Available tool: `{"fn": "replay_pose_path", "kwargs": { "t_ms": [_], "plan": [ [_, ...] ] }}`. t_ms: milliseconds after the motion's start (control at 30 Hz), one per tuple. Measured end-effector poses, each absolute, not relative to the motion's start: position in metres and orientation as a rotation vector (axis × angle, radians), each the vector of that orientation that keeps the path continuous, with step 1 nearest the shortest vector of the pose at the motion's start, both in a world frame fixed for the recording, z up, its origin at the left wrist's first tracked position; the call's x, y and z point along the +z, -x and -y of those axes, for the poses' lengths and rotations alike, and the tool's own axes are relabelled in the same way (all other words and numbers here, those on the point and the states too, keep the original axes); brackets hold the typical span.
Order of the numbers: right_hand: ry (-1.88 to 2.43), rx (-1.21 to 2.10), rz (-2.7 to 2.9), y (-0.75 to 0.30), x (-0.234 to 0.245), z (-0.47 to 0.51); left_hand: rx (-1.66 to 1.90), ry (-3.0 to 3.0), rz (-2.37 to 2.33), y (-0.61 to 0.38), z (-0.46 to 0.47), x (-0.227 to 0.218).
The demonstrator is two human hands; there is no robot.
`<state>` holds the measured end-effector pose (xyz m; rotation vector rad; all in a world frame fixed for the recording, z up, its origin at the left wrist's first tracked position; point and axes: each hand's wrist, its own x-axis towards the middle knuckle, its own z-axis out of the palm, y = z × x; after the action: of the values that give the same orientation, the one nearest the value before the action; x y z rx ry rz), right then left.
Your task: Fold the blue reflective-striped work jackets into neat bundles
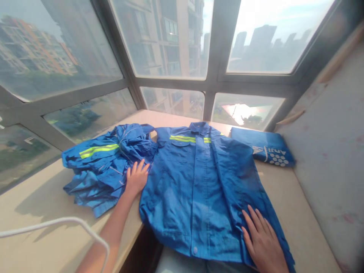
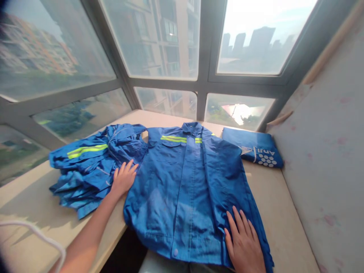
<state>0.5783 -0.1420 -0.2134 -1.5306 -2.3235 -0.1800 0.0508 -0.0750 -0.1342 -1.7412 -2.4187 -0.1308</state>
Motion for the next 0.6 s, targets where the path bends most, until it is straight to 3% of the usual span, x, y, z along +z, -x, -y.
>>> {"fn": "replay_pose_path", "kwargs": {
  "t_ms": [367,600],
  "plan": [
    [1.397,-0.269,2.314,-0.584,-0.221,0.138,-0.248,1.715,2.496,0.013,0.036,-0.141],
    [1.349,-0.313,2.339,-0.591,-0.228,0.13,-0.629,1.753,2.631,-0.027,0.006,-0.137]
  ]
}}
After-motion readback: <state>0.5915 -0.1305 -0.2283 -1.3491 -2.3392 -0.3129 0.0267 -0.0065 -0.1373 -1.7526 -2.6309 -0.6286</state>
